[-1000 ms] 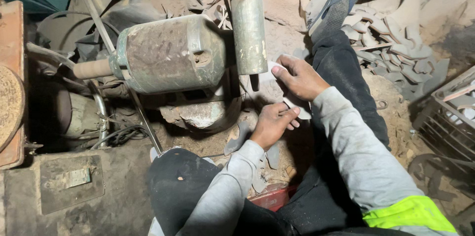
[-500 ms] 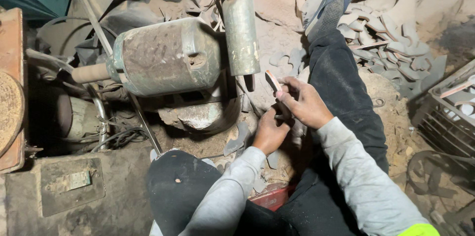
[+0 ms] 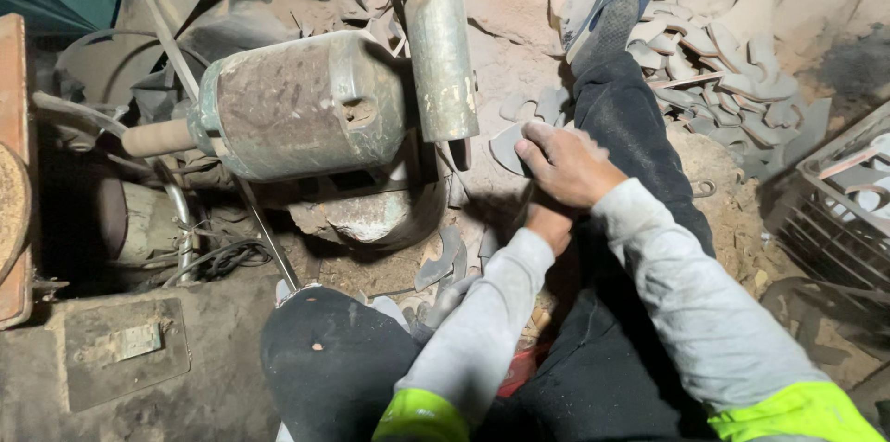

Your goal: The person sits on the floor and uses a bench grinder to smooth the edges of multiple shoe sole pieces. They handle each piece by hand, pressing it against the rotating wheel, then place the finished pieces into a nearby pile.

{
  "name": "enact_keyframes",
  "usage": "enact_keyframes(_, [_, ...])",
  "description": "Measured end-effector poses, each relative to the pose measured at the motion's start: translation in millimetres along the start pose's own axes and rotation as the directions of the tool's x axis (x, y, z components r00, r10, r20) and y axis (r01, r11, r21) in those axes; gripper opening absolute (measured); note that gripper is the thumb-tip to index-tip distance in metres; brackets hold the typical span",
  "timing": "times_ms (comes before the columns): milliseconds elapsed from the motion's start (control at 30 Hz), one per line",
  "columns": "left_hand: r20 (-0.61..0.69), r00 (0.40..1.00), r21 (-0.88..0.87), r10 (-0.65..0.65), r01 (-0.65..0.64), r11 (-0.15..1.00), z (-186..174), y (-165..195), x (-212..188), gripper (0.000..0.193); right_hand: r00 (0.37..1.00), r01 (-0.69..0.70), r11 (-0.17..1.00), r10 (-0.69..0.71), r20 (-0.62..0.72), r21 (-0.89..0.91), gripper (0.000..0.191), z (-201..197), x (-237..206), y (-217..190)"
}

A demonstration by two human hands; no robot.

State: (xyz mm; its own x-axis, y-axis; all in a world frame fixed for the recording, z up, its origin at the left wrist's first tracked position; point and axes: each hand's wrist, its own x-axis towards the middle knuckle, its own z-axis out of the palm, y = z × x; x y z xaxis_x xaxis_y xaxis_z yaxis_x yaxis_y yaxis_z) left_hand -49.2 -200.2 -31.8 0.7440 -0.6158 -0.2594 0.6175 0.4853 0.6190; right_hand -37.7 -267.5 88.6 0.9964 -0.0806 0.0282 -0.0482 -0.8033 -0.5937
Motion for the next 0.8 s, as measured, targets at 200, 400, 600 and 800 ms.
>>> enact_keyframes(200, [0.502, 0.858, -0.387, 0.106, 0.113, 0.915, 22, 9, 52, 0.048, 0.963, 0.243, 0.86, -0.27, 0.004, -0.449, 0.027, -11, 28, -6])
enact_keyframes(400, [0.57, 0.814, -0.411, 0.108, 0.169, 0.896, 35, 20, 79, 0.05, 0.945, 0.326, 0.831, -0.295, 0.14, -0.451, 0.028, -22, 42, -14])
enact_keyframes(600, [0.578, 0.806, -0.436, 0.131, 0.169, 0.884, 28, 22, 87, 0.052, 0.957, 0.26, 0.813, -0.145, 0.252, -0.52, 0.028, -18, 50, -20])
enact_keyframes(800, [0.537, 0.828, -0.434, 0.162, 0.106, 0.894, 23, 20, 97, 0.055, 0.943, 0.333, 0.775, -0.281, 0.179, -0.537, 0.029, -13, 51, -18])
